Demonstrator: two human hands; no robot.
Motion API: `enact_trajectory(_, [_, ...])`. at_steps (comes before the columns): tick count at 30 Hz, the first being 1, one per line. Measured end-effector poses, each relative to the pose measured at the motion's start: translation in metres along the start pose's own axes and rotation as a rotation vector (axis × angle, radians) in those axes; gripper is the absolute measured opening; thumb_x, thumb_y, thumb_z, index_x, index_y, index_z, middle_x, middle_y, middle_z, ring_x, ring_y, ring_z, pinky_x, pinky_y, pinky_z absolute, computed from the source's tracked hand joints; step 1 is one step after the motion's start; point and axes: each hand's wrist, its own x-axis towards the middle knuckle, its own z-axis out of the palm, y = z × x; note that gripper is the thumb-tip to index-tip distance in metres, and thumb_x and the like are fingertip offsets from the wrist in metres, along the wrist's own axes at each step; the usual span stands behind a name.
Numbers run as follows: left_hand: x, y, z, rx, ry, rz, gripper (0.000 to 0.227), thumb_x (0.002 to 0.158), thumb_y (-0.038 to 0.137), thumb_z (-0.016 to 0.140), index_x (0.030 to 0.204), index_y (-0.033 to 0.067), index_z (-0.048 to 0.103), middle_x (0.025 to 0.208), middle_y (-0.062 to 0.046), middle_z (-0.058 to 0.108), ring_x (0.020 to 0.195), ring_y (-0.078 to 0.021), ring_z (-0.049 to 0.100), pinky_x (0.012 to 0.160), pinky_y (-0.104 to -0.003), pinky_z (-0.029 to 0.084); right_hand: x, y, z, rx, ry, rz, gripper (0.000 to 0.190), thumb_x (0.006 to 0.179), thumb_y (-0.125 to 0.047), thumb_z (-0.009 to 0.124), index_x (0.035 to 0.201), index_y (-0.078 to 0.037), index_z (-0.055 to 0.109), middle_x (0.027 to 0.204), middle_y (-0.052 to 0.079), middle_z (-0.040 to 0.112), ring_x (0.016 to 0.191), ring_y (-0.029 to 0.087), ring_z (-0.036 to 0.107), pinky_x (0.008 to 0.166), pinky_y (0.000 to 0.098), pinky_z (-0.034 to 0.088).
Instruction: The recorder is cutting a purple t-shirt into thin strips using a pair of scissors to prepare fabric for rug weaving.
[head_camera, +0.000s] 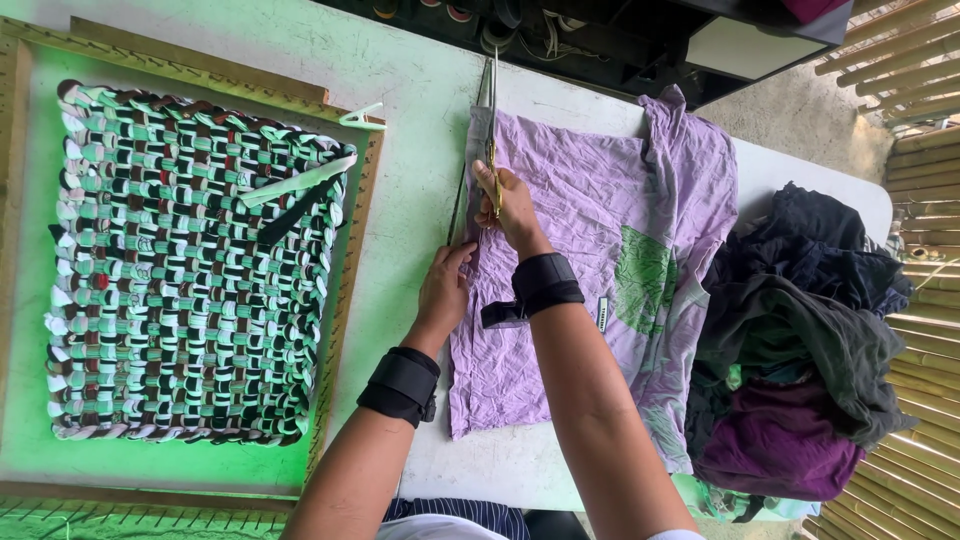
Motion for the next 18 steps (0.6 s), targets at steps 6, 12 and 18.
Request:
enact_trajectory(6, [-0.003,-0.007,0.005,-0.001,0.017,0.031,0.059,0.082,-0.015,0.054,0.135,0.0104,0.063,0.119,-0.012,0.064,0.106,-0.0299,0.067,0.085,-0.038,0.056,0.015,0.011,-0.003,0.018,0.009,-0.055,0.052,0.086,-0.055,0.077,0.079,-0.010,0.051,0.057,-0.001,0.044,0.041,0.011,0.044,0.038,0.0287,0.038])
enact_trajectory(12, [-0.002,-0.001,0.000,-0.003,-0.001,0.002,0.060,0.080,-0.015,0.054,0.134,0.0104,0.063,0.118,-0.012,0.064,0.105,-0.0298,0.067,0.084,-0.038,0.056,0.022,0.017,-0.003,0.006,0.024,-0.106,0.049,0.087,-0.046,0.079,0.076,-0.008,0.050,0.055,0.000,0.046,0.039,0.012,0.046,0.035,0.0285,0.034])
enact_trajectory(18, [-0.002,-0.011,0.008,-0.015,0.049,0.049,0.061,0.079,-0.016,0.053,0.134,0.0101,0.063,0.117,-0.012,0.063,0.106,-0.0299,0.067,0.084,-0.039,0.056,0.013,0.026,-0.009,-0.152,0.113,-0.197,0.039,0.087,-0.030,0.084,0.079,-0.003,0.057,0.061,0.002,0.055,0.043,0.011,0.055,0.037,0.0286,0.042])
